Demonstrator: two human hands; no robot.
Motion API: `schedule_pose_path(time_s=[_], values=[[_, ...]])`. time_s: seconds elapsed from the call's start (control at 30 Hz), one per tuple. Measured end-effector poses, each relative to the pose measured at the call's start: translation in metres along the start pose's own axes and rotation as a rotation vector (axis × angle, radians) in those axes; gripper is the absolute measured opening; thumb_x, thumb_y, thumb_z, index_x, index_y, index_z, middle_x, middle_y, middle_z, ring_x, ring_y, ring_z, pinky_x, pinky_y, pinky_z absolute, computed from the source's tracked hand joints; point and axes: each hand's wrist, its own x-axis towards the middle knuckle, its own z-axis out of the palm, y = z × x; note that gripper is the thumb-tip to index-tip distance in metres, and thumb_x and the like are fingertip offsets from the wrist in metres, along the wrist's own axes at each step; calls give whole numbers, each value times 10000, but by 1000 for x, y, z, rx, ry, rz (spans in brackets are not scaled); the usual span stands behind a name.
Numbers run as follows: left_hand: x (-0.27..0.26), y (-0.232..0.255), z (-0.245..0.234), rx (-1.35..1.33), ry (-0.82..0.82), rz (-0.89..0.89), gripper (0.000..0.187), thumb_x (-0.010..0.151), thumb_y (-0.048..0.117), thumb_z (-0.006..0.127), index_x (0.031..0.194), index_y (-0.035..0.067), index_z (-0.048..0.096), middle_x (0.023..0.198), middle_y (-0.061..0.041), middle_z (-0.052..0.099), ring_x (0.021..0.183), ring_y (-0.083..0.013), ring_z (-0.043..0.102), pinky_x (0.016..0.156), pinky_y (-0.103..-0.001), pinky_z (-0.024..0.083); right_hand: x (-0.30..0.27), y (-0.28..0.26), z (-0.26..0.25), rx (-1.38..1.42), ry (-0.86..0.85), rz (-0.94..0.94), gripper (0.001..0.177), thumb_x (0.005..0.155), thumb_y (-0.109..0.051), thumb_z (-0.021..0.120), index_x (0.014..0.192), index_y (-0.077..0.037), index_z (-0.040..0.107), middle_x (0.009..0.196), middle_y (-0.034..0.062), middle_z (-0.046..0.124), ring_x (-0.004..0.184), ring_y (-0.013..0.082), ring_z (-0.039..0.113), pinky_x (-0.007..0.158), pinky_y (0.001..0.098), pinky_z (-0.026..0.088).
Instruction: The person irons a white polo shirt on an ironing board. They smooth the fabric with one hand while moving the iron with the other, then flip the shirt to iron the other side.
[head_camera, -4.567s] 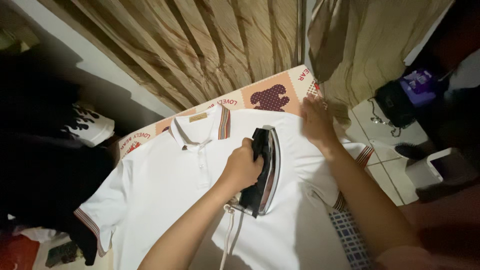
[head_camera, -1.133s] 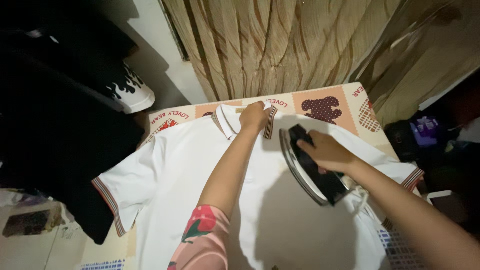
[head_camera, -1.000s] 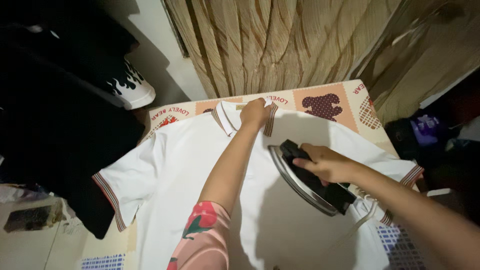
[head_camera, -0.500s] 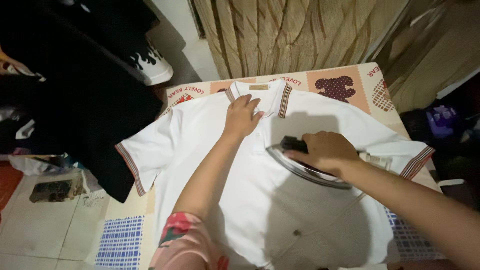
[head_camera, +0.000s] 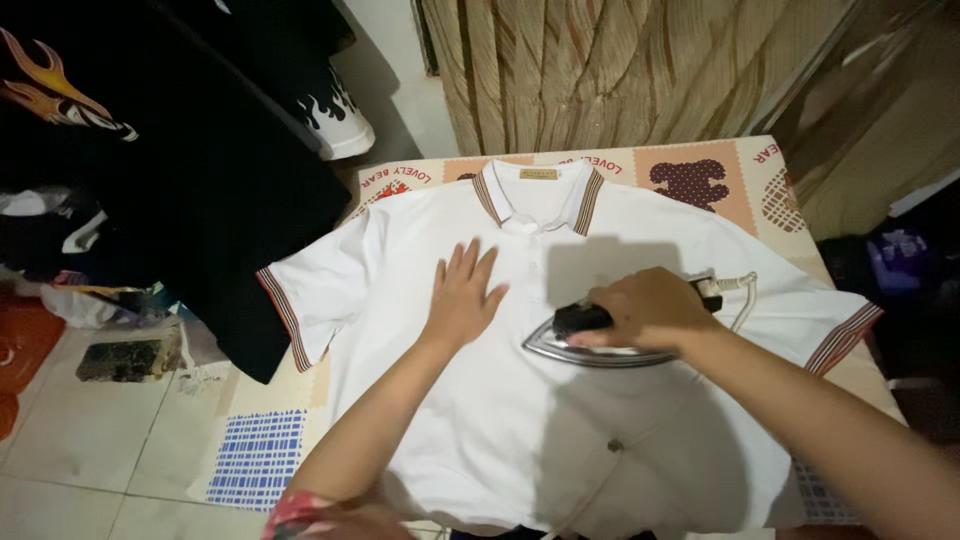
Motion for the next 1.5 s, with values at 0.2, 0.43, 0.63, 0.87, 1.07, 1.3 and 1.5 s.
schedule_pose_path(time_s=[0.2, 0.43, 0.63, 0.87, 1.07, 1.3, 1.5], values=[[-24, -14, -19, 132, -128, -176, 643, 1006, 525, 457, 1570, 223, 387, 1673, -81, 254, 1550, -349, 183, 1216, -603, 117, 4, -17, 1, 75, 150, -37, 718, 743, -804, 588, 967, -148, 772, 798, 149, 734, 732, 345, 722, 683, 473, 560], [-45, -24, -33, 134, -91, -232, 648, 1033, 501, 440, 1583, 166, 366, 1700, -123, 184, 1563, -379, 99, 1215, -629, 91, 7, -35, -7, 145, 150, -93, 676, 761, -755, 614, 822, -100, 773, 753, 136, 725, 731, 343, 718, 689, 474, 549], [-106, 13, -44, 208, -249, -211, 780, 1006, 573, 417, 1602, 103, 235, 1683, -157, 113, 1543, -374, 53, 1177, -624, 51, 0, -36, -6, 167, 151, -60, 706, 763, -764, 609, 828, -81, 777, 750, 165, 724, 748, 361, 712, 716, 483, 548], [-128, 14, -84, 157, -188, -334, 814, 952, 582, 514, 1565, 89, 305, 1655, -180, 174, 1525, -385, 116, 1188, -593, 115, -13, -32, 3, 83, 71, -25, 761, 753, -828, 575, 840, -98, 767, 754, 165, 723, 757, 356, 724, 718, 490, 563], [-125, 1, -109, 102, 258, -496, 634, 874, 361, 704, 1303, -83, 555, 1329, -263, 540, 1237, -437, 513, 1009, -564, 437, -13, -52, 2, 128, 223, -9, 731, 780, -787, 580, 797, -79, 762, 728, 168, 713, 737, 363, 712, 691, 493, 555], [-118, -53, -108, 237, 343, -585, 385, 869, 301, 795, 938, -43, 636, 1012, -252, 623, 967, -447, 604, 867, -485, 516, -5, -91, -7, 158, 265, -88, 695, 821, -756, 568, 765, -84, 734, 645, 149, 691, 681, 339, 701, 652, 475, 540], [-122, -57, -111, -83, 431, -668, 249, 882, 140, 744, 908, -56, 592, 788, -245, 671, 760, -418, 663, 693, -477, 533, 16, -129, -7, 139, 213, 15, 720, 855, -767, 550, 807, -75, 745, 679, 144, 701, 672, 316, 720, 654, 442, 557]])
